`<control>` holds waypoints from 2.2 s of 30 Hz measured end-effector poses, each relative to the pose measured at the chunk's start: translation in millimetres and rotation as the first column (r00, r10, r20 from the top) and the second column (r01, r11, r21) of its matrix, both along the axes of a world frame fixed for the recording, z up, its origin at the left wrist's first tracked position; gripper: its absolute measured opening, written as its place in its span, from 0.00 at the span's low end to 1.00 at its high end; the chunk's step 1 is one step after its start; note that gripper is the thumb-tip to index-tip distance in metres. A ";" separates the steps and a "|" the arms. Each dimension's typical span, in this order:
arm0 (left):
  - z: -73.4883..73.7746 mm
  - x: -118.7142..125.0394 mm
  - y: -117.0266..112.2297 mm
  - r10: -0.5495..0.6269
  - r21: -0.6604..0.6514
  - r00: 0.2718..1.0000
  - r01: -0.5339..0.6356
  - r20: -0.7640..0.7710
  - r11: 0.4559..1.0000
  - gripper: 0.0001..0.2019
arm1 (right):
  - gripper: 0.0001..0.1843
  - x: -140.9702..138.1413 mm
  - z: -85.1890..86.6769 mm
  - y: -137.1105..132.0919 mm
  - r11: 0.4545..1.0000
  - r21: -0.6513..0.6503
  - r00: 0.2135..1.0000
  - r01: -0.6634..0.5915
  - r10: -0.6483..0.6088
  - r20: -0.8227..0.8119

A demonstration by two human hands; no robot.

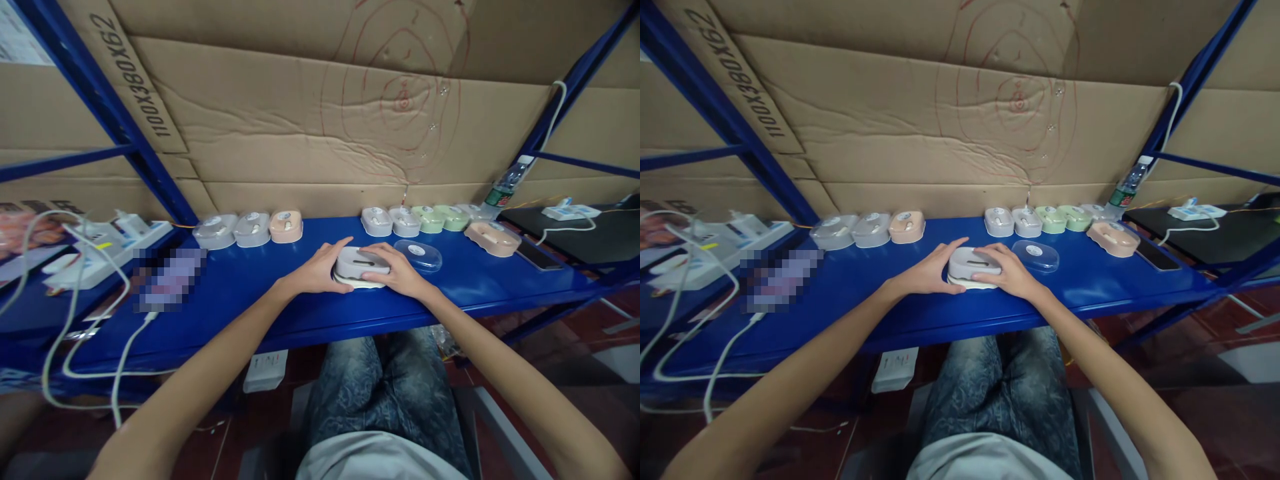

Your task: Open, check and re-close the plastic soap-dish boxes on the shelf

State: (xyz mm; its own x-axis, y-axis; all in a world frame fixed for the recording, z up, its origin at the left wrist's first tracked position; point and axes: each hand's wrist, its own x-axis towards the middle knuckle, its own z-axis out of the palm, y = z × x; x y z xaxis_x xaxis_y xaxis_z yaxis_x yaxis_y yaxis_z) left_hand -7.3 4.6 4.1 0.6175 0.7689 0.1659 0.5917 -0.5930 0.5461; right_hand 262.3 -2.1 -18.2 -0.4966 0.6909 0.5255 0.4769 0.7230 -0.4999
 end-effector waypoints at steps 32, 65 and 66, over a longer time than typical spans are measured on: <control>-10.9 -8.6 19.9 0.132 0.117 0.990 -0.137 0.051 0.984 0.54 | 0.33 9.1 3.4 -11.8 0.884 0.253 0.910 0.394 -0.338 -0.240; 0.0 -3.1 8.1 -0.044 0.092 0.997 0.038 0.065 0.995 0.59 | 0.34 8.5 3.9 -11.1 0.956 0.221 0.980 0.193 -0.177 -0.089; -0.1 -3.2 8.6 -0.047 0.092 0.996 0.040 0.075 0.995 0.59 | 0.34 8.4 4.3 -11.2 0.959 0.213 0.981 0.189 -0.173 -0.093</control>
State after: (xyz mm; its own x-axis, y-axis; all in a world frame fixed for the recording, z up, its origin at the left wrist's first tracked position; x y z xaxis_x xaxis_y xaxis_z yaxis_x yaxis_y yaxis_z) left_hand -10.5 13.2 4.0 0.6327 0.7213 0.2818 0.5224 -0.6662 0.5323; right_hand 270.7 -13.3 -13.9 -0.3291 0.6289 0.7044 0.5783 0.7239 -0.3762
